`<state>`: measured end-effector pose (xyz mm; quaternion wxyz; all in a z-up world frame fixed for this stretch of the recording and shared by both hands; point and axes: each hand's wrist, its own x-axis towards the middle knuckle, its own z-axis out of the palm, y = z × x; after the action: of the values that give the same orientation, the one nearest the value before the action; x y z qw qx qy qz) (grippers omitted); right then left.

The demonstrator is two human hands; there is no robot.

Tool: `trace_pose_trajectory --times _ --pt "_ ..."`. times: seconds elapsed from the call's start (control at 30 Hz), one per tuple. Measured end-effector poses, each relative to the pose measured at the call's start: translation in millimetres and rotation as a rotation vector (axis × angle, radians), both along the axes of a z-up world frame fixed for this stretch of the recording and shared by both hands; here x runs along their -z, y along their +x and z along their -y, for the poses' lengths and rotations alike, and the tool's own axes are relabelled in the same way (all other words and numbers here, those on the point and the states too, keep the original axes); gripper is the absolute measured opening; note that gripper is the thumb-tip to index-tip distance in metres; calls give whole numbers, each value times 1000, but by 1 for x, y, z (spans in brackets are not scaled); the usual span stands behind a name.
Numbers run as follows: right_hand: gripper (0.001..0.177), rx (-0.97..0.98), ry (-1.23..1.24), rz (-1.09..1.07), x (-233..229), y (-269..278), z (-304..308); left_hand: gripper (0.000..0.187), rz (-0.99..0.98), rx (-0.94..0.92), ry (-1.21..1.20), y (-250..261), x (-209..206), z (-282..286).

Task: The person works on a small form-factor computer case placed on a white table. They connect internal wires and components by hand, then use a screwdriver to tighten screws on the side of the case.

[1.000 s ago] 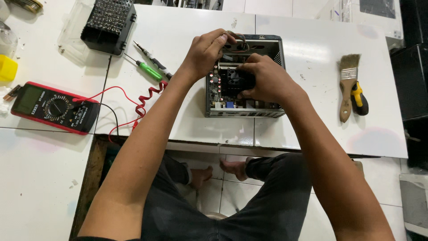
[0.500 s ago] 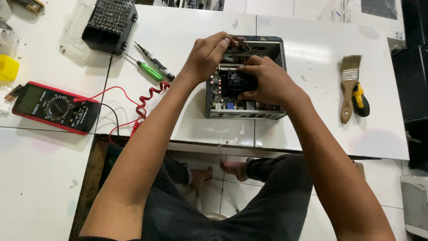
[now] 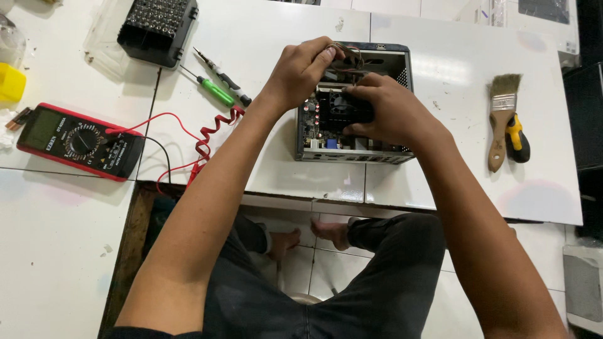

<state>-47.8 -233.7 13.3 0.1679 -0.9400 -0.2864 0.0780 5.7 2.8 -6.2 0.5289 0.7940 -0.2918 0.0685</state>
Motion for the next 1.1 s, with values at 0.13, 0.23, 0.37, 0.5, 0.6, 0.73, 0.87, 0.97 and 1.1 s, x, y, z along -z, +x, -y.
trace_pose_trajectory --times 0.13,0.23,0.37,0.5,0.6,0.73,0.87,0.97,1.1 --pt "78 49 -16 -15 -17 -20 4 25 2 11 105 -7 -3 -1" --pt "78 58 4 29 -16 -27 7 11 192 24 241 -12 8 1" --pt "92 -17 7 69 9 -7 8 15 269 -50 280 -25 17 4" --pt "96 -69 -19 46 8 6 4 19 239 -46 262 -20 19 4" --pt "91 -41 -3 8 3 3 7 21 279 -52 331 -19 21 5" --pt "87 -43 -14 13 0 1 6 19 314 -81 343 -16 25 7" --pt "72 -50 1 20 -1 2 5 22 277 -74 352 -18 24 7" --pt "67 -34 -9 16 -2 2 4 22 293 -86 364 -15 27 7" --pt "64 -78 29 83 9 6 10 18 336 -108 365 -16 27 8"
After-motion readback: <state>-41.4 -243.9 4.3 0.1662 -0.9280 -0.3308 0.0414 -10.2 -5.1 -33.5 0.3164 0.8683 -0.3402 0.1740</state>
